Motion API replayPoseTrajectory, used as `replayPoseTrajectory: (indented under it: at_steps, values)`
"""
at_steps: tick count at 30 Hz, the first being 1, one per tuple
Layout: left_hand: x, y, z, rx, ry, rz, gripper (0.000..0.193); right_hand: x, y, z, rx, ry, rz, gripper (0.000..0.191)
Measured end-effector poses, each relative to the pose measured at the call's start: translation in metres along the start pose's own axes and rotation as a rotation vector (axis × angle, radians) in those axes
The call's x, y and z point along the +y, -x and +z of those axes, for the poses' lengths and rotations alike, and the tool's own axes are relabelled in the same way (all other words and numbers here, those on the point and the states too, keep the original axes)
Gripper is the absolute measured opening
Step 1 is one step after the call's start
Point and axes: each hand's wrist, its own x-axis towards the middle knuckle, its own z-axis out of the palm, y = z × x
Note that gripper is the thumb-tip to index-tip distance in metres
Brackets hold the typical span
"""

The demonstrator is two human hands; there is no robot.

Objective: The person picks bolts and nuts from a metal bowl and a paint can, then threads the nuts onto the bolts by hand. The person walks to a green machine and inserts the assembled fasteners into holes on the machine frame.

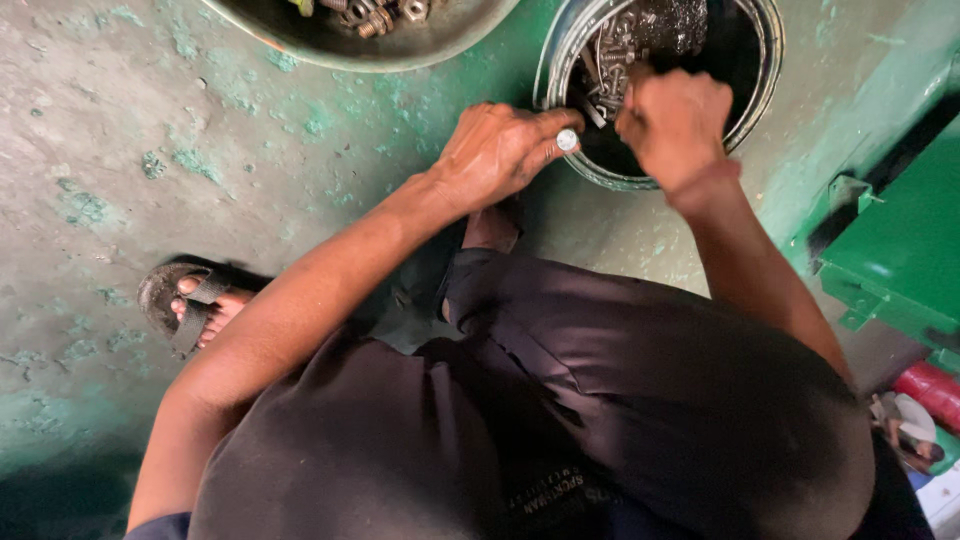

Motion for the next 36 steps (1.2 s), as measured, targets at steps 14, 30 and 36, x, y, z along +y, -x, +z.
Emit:
replayPoseTrajectory:
  at_steps: [14, 30, 36]
  values:
    - [0.005, -0.007, 0.005, -0.067, 0.006, -0.029, 0.030, 0.075, -0.082, 0.095, 0.023, 0.233, -0.117, 0.012]
    - [0.004, -0.004, -0.002, -0.050, 0.001, -0.021, 0.029, -0.017, 0.030, -0.042, 0.087, -0.961, 0.016, 0.018]
    - [0.008, -0.001, -0.010, -0.030, -0.007, 0.000, 0.029, -0.028, 0.036, -0.046, -0.048, -1.575, 0.183, 0.008]
